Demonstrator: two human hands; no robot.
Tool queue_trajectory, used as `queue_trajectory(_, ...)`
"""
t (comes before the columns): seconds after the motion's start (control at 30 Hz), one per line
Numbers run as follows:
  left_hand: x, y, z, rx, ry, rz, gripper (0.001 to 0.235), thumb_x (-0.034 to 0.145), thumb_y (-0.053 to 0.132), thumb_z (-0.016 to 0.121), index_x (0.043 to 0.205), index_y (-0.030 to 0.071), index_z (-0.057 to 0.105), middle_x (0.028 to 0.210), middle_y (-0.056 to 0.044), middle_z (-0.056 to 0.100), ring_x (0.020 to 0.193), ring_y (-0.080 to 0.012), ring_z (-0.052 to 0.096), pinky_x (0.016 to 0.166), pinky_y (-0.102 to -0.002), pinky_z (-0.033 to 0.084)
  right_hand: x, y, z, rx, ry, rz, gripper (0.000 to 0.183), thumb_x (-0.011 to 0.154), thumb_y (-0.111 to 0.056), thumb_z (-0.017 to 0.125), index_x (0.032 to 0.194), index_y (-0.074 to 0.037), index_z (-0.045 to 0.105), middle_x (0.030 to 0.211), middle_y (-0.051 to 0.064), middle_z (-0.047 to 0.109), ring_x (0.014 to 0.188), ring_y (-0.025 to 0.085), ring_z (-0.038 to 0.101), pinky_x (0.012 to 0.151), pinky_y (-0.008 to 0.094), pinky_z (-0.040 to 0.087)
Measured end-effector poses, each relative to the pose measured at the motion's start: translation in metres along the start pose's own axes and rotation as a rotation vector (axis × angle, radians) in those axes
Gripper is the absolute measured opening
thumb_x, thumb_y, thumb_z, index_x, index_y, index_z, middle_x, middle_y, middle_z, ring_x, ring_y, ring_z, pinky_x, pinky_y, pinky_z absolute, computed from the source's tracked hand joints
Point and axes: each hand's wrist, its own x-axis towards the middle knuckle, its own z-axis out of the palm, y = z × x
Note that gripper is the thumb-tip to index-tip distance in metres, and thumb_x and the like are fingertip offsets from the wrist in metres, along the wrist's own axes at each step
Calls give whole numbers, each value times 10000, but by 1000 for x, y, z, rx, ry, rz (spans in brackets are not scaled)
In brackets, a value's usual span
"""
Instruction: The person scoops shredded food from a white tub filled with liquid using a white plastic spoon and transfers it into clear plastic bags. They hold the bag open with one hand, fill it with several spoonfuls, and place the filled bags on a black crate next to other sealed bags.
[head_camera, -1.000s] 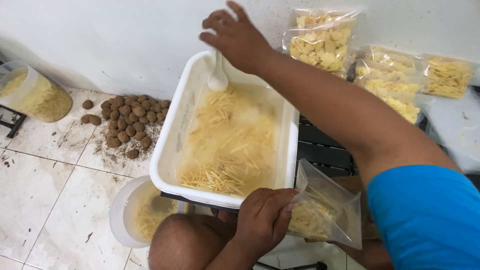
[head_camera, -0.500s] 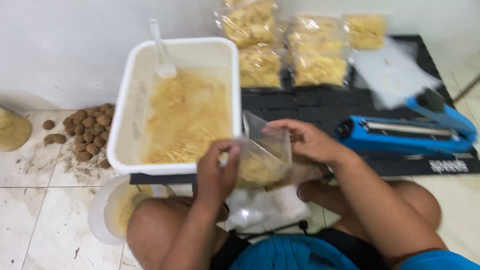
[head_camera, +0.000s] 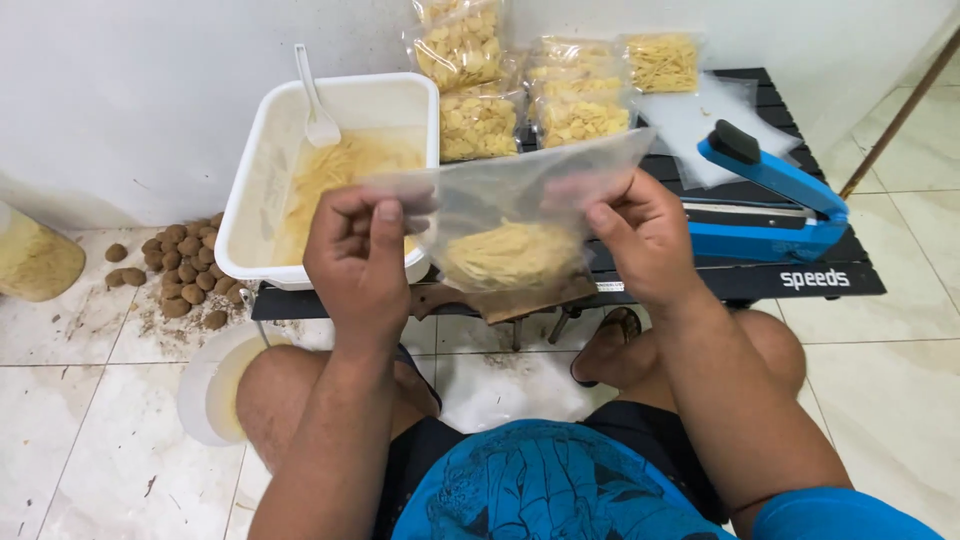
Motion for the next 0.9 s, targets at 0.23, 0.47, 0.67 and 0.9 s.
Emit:
queue_trajectory(0.23, -6, 30, 19, -279, 37, -76, 294, 1056, 346, 604, 1072, 62, 528, 1055, -229, 747, 945, -272, 781, 841, -396, 677, -15, -50, 12, 236, 154, -119, 219, 1042, -253, 588, 1004, -65, 482, 1129, 260, 728, 963, 294, 769, 863, 404, 649)
queue_trajectory(0.47, -65, 49, 5, -214, -525, -673, 872, 661, 339, 871, 1396, 13, 535, 1332, -181, 709, 1234, -284, 709, 1030, -398, 616, -26, -86, 12, 199, 196, -19, 178, 1061, -258, 572, 1046, -108, 478, 1263, 265, 673, 985, 323, 757, 800, 397, 675)
queue_trajectory(0.67, -61, 60, -2, -14, -399, -555, 516, 811, 279, 829, 1243, 46, 670, 981, -29, 712, 832, -116, 556, 694, -258, 475, -32, -99, 1, 83, -190, 115, 857, 822, -536, 754, 1410, -109, 301, 1470, 260, 529, 1276, 375, 638, 1079, 472, 566)
queue_trajectory(0.9, -40, 82, 2, -194, -497, -668, 844, 610, 268, 925, 1344, 30, 584, 1279, -118, 736, 1205, -218, 713, 1001, -344, 616, -47, -86, 1, 77, -227, 524, 761, 708, -283, 826, 1375, -12, 579, 1268, 180, 748, 1201, 293, 732, 973, 386, 624)
